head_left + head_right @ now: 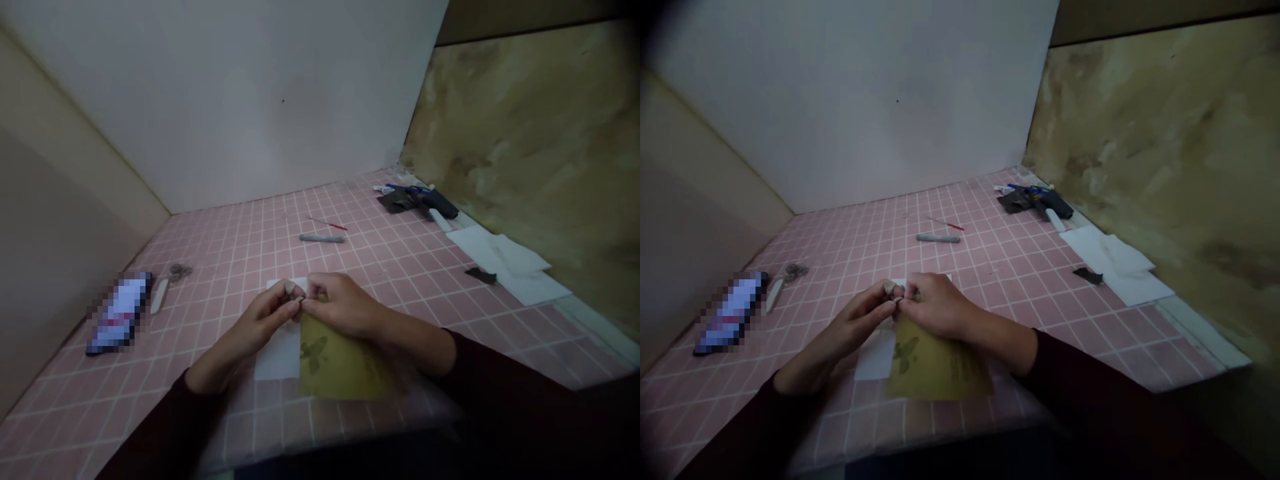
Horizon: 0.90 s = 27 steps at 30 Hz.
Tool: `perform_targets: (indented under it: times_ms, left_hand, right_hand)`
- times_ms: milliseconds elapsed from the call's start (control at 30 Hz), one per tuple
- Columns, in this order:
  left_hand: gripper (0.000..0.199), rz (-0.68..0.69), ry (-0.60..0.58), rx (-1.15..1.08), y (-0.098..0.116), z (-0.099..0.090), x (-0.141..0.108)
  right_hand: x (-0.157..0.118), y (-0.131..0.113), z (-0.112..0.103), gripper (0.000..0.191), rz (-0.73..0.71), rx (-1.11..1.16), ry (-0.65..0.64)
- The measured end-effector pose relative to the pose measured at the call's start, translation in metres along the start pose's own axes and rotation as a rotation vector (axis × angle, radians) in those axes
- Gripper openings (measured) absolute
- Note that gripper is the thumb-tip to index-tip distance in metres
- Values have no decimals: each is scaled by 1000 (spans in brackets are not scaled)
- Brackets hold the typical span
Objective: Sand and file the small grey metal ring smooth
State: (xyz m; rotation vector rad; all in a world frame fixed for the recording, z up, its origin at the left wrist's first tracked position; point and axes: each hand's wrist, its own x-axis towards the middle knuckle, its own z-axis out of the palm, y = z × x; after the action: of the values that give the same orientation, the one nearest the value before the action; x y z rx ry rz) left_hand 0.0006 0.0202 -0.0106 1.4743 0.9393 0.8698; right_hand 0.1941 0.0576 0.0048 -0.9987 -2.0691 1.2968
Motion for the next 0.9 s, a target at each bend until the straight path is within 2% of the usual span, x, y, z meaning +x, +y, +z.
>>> perform_targets:
  times_ms: [67, 100, 167, 300, 333, 367, 433, 500, 533, 567, 633, 700, 767, 833, 900]
  left_hand:
    - [19, -18, -26, -57, -5, -2, 1]
    - [19, -7, -28, -81, -6, -3, 1]
    - [18, 33, 3, -100, -6, -4, -1]
    - [18, 52, 53, -68, -2, -4, -3]
    - [19, 36, 47, -60, -2, -4, -2]
    - [19, 16, 37, -58, -2, -4, -1]
    - [20, -31, 7, -68, -4, -4, 2]
    - [22, -53, -30, -87, -5, -4, 3]
    - [23, -51, -34, -92, -5, -4, 3]
    - [23, -39, -20, -91, -5, -3, 2]
    - [21, 8, 33, -67, -2, -2, 0]
    - [18, 56, 71, -22, 1, -1, -2]
    - [17, 73, 64, 3, 2, 0, -2]
    - [18, 53, 53, -19, 1, 0, -1]
    - [21, 26, 50, -62, 0, 0, 1]
  right_hand:
    - [-4, -5, -1, 8, -138, -173, 51]
    - [-5, -7, -2, 8, -142, -187, 54]
    - [-4, -8, -4, 12, -24, -58, 3]
    - [3, 0, -4, 17, 283, 425, -310]
    - [3, 2, -4, 17, 298, 434, -305]
    - [3, 4, -2, 17, 271, 369, -242]
    - [1, 4, 0, 16, 92, 113, -68]
    - [-2, 1, 2, 11, -119, -100, 10]
    - [-3, -1, 2, 10, -160, -146, 24]
    - [-3, -3, 1, 10, -142, -147, 24]
    - [-1, -6, 0, 14, 35, -2, -21]
    - [1, -5, -1, 16, 240, 276, -162]
    - [4, 0, -1, 14, 362, 516, -275]
    - [5, 5, 0, 15, 377, 582, -254]
    - [6, 9, 1, 17, 333, 509, -185]
